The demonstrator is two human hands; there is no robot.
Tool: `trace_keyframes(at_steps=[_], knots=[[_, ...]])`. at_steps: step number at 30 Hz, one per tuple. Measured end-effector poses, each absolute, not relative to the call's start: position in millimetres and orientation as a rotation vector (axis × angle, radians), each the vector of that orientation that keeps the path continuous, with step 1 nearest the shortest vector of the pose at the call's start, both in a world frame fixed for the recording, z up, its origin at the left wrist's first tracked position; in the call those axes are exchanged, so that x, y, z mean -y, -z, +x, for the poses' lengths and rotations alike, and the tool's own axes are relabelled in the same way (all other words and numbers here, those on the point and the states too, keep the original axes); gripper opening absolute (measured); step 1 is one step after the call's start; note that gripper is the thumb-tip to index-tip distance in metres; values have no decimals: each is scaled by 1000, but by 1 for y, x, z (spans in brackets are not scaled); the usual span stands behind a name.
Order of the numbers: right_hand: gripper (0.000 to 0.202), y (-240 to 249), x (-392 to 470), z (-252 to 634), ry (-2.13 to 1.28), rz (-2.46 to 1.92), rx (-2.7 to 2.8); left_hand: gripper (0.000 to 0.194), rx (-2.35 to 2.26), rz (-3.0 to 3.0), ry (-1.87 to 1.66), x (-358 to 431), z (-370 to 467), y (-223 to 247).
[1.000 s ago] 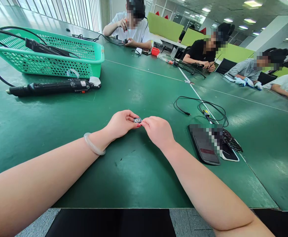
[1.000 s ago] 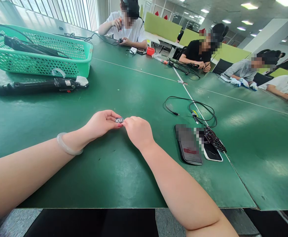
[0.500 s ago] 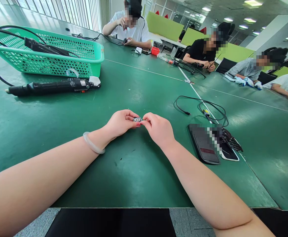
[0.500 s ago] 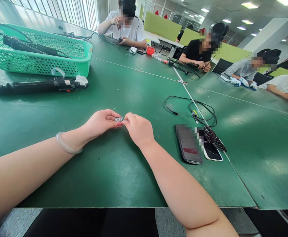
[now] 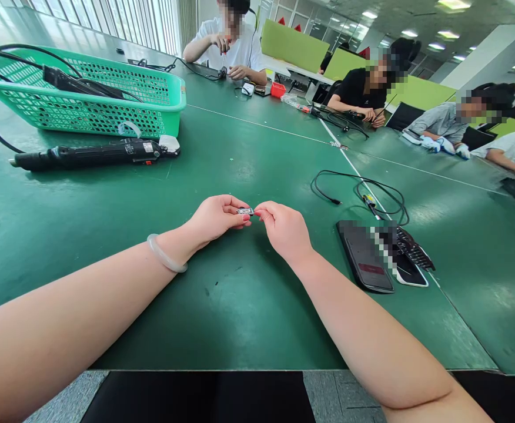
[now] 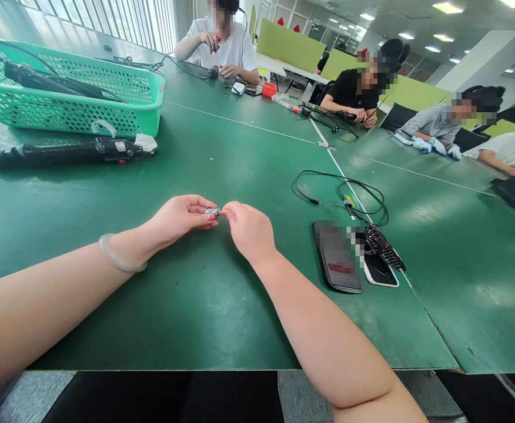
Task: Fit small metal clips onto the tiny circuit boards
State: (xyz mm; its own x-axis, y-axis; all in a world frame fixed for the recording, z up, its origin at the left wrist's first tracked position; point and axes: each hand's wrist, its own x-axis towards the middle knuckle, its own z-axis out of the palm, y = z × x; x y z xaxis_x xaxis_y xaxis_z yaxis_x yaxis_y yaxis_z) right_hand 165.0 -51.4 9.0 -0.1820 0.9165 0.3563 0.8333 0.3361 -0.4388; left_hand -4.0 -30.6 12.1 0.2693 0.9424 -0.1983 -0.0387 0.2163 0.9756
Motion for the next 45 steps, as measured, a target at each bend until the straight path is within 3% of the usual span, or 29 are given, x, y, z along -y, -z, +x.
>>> trace_keyframes(at_steps=[15,31,45], knots=[[17,-1,49,165,-253,-1472,2027,21,-1051,1141,-905,29,-2,-8],[15,2,38,156,-270,-1478,1991,49,-1060,1266,-971,25,-7,-2],[18,3,36,158,-240,-1485,2010,51,-1067,1215,-964,26,-7,-7]])
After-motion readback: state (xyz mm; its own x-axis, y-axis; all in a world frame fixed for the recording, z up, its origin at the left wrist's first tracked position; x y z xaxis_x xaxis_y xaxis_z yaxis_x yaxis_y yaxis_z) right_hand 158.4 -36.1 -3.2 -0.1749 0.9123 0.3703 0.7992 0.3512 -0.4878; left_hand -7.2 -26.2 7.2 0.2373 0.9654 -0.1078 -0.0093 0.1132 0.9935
